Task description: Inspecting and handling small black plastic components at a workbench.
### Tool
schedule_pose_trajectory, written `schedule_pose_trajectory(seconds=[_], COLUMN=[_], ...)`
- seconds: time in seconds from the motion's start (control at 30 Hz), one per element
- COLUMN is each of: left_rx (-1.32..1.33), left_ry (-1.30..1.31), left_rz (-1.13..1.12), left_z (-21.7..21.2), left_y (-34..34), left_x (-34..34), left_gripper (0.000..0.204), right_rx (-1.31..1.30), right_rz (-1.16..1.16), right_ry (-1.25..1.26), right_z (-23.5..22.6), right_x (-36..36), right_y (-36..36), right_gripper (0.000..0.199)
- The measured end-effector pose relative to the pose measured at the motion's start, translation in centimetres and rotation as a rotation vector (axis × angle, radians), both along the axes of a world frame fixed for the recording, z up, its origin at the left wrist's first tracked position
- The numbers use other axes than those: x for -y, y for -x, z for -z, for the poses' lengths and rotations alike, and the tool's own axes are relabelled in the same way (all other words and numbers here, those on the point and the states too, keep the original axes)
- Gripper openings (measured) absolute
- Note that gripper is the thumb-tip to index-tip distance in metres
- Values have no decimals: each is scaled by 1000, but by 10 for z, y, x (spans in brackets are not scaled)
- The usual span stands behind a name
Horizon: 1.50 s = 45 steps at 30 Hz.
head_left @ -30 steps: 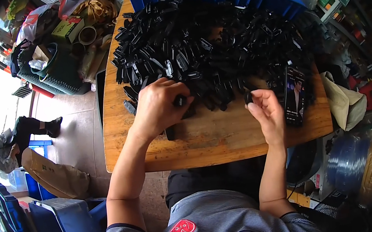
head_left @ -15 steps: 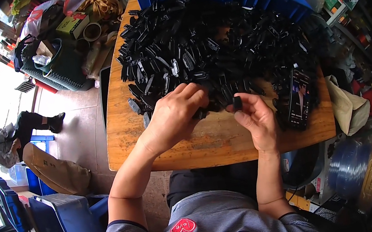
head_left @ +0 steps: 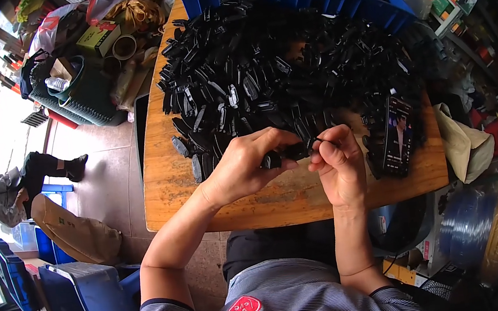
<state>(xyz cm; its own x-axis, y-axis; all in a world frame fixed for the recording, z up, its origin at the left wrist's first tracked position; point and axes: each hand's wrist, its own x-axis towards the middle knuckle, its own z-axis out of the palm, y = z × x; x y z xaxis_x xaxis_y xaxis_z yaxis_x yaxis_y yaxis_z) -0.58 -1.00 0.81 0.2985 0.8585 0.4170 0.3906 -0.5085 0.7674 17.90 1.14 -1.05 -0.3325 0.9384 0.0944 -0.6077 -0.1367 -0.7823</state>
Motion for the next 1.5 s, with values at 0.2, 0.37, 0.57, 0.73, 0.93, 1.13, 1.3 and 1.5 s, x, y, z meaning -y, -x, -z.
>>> schedule_pose_trajectory(seconds=[0.2, 0.37, 0.57, 0.73, 0.93, 1.13, 1.3, 1.5], left_rx=[81, 170, 187, 211, 80, 265, 563, 657], left_ry=[32, 94, 109, 40, -173, 249, 635, 806], left_rz=[28, 81, 79, 77, 102, 82, 116, 243], left_z=[1, 4, 4, 4, 2, 2, 12, 6], left_y=[3, 1, 2, 0, 2, -5, -10, -10], left_x=[-2, -2, -1, 0, 2, 5, 2, 4], left_gripper=[36, 32, 31, 30, 32, 27, 28, 41], right_rx=[28, 8, -56, 1, 21, 131, 324, 702], right_rz=[-177, -241, -157, -100, -251, -179, 101, 156], right_ry=[19, 102, 59, -47, 126, 108, -275, -533], right_z=[8, 5, 10, 9, 4, 9, 21, 6], right_x=[-2, -1, 6, 6, 8, 16, 14, 3], right_y=[-8, -9, -3, -3, -8, -6, 2, 2], right_gripper=[17, 18, 20, 21, 19, 23, 34, 50])
